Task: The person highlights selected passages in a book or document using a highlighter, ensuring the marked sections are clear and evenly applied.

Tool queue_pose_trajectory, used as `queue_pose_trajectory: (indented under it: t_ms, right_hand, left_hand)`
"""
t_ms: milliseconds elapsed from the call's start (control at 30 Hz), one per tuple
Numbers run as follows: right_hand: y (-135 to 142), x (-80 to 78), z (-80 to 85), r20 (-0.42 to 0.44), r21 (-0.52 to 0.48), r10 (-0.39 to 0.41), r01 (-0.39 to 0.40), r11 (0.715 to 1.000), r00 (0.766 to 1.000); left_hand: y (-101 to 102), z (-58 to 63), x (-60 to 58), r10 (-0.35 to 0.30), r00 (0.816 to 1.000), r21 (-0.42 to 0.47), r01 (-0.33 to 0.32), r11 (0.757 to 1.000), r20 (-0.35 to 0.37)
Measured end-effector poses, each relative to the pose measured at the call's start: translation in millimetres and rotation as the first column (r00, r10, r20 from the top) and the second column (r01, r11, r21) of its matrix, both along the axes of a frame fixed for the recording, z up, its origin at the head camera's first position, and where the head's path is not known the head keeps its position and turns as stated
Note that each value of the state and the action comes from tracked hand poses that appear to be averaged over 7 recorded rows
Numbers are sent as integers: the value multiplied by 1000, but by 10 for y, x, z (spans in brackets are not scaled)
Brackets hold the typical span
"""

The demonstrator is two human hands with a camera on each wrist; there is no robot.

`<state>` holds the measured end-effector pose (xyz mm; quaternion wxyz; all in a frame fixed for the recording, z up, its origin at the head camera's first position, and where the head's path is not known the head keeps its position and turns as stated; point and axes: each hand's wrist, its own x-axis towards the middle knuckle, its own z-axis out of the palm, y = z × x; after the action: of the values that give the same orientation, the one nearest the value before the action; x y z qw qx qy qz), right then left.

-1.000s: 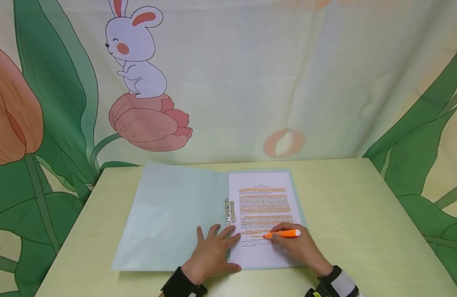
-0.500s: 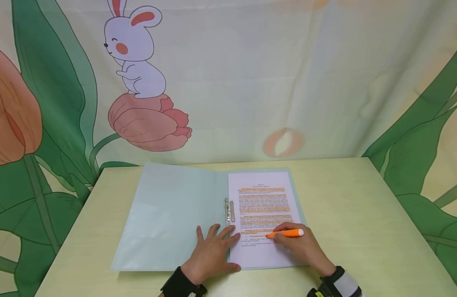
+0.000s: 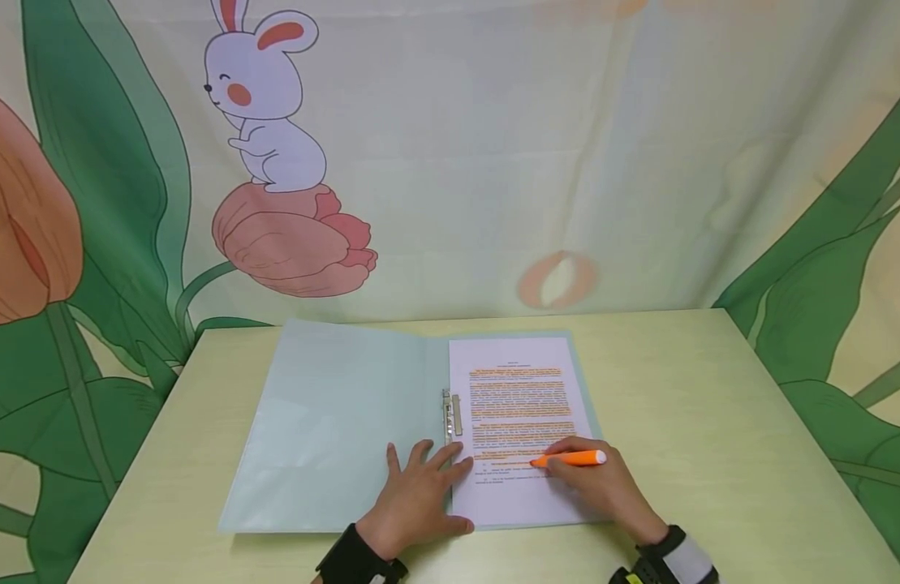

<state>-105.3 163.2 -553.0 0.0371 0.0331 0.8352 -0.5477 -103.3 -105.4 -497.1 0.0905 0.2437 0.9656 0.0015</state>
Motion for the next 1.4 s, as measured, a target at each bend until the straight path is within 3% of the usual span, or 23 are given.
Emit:
queue_pose_trajectory:
  t_ms: [1400]
  right_hand:
    - [197, 29, -32, 74, 46, -63, 59, 997, 995]
  left_hand:
    - [-6, -5, 0, 5, 1000, 11, -5, 1000, 11]
